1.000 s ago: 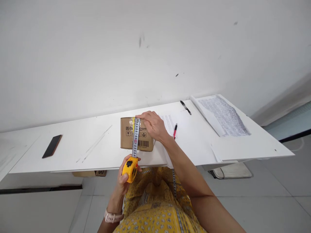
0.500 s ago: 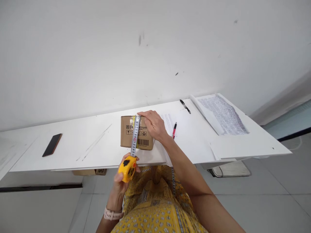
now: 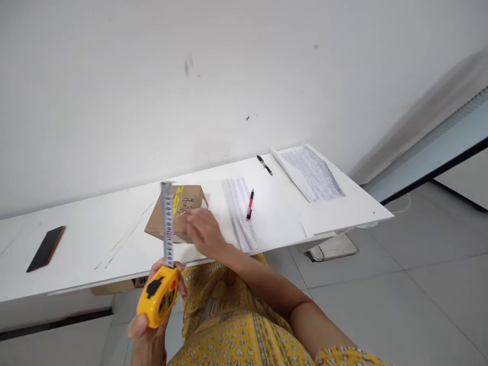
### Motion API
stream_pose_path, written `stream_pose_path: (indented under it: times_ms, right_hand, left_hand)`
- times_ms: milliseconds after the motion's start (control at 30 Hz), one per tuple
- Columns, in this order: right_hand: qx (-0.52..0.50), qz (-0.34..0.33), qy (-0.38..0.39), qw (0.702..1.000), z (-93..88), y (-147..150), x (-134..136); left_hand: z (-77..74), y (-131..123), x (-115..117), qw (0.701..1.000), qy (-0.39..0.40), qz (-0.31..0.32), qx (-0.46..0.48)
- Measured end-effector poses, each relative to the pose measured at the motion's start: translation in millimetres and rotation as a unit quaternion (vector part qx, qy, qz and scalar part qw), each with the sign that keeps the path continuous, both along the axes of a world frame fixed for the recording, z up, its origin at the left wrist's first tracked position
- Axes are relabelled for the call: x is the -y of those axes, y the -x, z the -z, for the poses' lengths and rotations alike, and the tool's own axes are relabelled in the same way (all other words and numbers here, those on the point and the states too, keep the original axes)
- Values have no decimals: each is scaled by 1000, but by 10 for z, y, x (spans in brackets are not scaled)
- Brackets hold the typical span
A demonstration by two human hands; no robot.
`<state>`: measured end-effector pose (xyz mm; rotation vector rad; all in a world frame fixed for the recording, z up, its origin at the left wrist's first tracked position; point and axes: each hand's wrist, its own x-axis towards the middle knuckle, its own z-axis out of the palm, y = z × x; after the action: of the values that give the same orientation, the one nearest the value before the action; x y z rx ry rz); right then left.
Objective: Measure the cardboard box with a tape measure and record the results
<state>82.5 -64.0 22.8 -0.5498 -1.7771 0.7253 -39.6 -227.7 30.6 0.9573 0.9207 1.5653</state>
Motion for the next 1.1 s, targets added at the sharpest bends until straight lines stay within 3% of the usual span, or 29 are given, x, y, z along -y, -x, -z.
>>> stream_pose_path:
  times_ms: [100,233,367,533,700,900,1000,1100]
  right_hand:
    - [-132,62,205,968,-48,-423,-87]
    - [-205,86,331,917,32,-979,-155]
    - [-205,71,355,909,72,-1330,-47]
    - [-189,144,322,917,66,-1575,110]
    - [-113,112,289,944,141,-1511,285]
    - [47,19,120,992,59,-1233,487]
    - [31,82,115,990,64,-1275,309]
    - [16,215,188,958,208,-1419,-92]
  left_hand:
    - [129,-131,-21,996,49,76,9]
    - [217,-277,-154,982,106,154,19]
    - [236,-429,-352,964,122,234,-21]
    - [237,-594,-457,951,99,280,-81]
    - [218,-634,-441,963,100,208,-137]
    - [-14,-563,-374,971,71,116,-198]
    - [-130,-547,-409,969,50,68,-233]
    - [-227,-546,-602,962,-6,-49,-270]
